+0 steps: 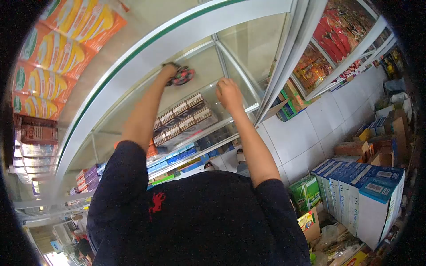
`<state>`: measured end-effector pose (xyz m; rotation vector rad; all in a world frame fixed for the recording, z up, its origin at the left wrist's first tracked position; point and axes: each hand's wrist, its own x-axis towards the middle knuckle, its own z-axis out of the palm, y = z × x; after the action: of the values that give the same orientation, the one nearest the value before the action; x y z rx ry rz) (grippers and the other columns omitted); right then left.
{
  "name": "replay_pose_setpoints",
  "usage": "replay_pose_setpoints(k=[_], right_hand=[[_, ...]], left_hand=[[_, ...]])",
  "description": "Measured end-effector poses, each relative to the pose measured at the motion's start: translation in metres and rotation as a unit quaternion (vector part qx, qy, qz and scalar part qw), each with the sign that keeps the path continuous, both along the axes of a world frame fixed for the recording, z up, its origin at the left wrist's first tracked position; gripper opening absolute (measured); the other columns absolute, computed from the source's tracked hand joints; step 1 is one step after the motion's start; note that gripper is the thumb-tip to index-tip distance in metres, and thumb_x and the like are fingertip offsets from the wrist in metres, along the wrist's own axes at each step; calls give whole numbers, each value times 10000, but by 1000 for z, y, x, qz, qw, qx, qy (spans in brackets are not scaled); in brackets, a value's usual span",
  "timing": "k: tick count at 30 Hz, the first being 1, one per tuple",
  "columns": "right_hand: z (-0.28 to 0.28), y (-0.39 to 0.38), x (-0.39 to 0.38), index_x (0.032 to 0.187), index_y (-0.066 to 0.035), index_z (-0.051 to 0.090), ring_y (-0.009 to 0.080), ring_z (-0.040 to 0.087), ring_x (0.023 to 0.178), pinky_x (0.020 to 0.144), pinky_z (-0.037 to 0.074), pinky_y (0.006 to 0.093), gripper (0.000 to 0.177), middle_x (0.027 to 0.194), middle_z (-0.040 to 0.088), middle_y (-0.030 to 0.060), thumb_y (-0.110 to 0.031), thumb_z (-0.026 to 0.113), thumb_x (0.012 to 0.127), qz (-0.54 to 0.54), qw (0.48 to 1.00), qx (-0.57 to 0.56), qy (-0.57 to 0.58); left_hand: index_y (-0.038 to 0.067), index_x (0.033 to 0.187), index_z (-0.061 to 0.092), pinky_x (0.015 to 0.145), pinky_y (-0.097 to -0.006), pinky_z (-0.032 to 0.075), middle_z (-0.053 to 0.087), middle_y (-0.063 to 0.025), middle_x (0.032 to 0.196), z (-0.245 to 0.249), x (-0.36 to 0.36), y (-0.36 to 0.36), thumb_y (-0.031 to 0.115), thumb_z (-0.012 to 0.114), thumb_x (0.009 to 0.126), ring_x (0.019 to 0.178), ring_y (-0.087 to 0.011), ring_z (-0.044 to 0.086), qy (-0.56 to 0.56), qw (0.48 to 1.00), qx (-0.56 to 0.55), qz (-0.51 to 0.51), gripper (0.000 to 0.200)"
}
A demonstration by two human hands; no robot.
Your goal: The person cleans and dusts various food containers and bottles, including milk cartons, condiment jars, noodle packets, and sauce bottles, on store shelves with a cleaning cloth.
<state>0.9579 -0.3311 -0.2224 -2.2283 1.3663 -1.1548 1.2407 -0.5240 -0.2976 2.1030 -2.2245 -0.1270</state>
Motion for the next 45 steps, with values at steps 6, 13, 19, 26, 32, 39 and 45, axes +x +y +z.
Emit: replay_pose_setpoints(k=[6,13,19,26,32,39,45], right_hand=[[0,-2,-4,788,-12,553,312,524,843,752,425,383,107,827,561,137,-63,559,694,-11,998,-17,-62],[0,-6,-3,744,-4,557,317,517,826,729,418,395,70,798,557,143,-56,549,698,-29,998,-20,-49],[1,-6,-3,801,-11,590,318,514,867,744,420,377,111,829,565,137,-52,543,709,-11,998,-14,-65],[0,-3,-3,803,-7,583,317,531,862,749,418,360,93,850,574,139,-79,550,753,-5,999,5,-31],[-3,-6,-2,796,-4,589,327,523,852,756,415,366,117,863,565,147,-80,529,731,-14,1000,-14,-1],[3,-2,2,796,4,582,313,514,871,781,403,362,107,873,556,138,-64,534,729,-9,999,-5,40],[0,-5,3,790,-16,577,315,511,853,761,411,381,93,852,546,130,-66,549,717,-30,996,-37,70]], left_hand=[[69,1119,502,791,-404,439,570,-202,1017,96,-168,42,297,589,775,930,-349,551,50,995,-1,-85,422],[186,1013,567,749,-402,409,535,-133,922,105,-108,76,121,669,656,891,-310,512,-18,923,65,-380,377],[166,909,620,711,-369,421,536,-122,882,81,22,125,81,608,675,829,-290,522,97,919,143,-354,249],[155,920,617,716,-366,423,540,-125,899,96,146,185,96,599,687,835,-288,527,140,964,133,-186,242],[145,932,614,721,-363,426,544,-129,917,105,229,295,112,590,698,841,-286,531,178,975,123,-49,237],[133,946,611,727,-360,428,549,-133,937,104,229,328,130,579,712,849,-284,536,205,966,130,94,236],[122,958,609,732,-357,430,553,-137,955,104,181,287,146,570,724,855,-281,540,222,950,142,165,239]])
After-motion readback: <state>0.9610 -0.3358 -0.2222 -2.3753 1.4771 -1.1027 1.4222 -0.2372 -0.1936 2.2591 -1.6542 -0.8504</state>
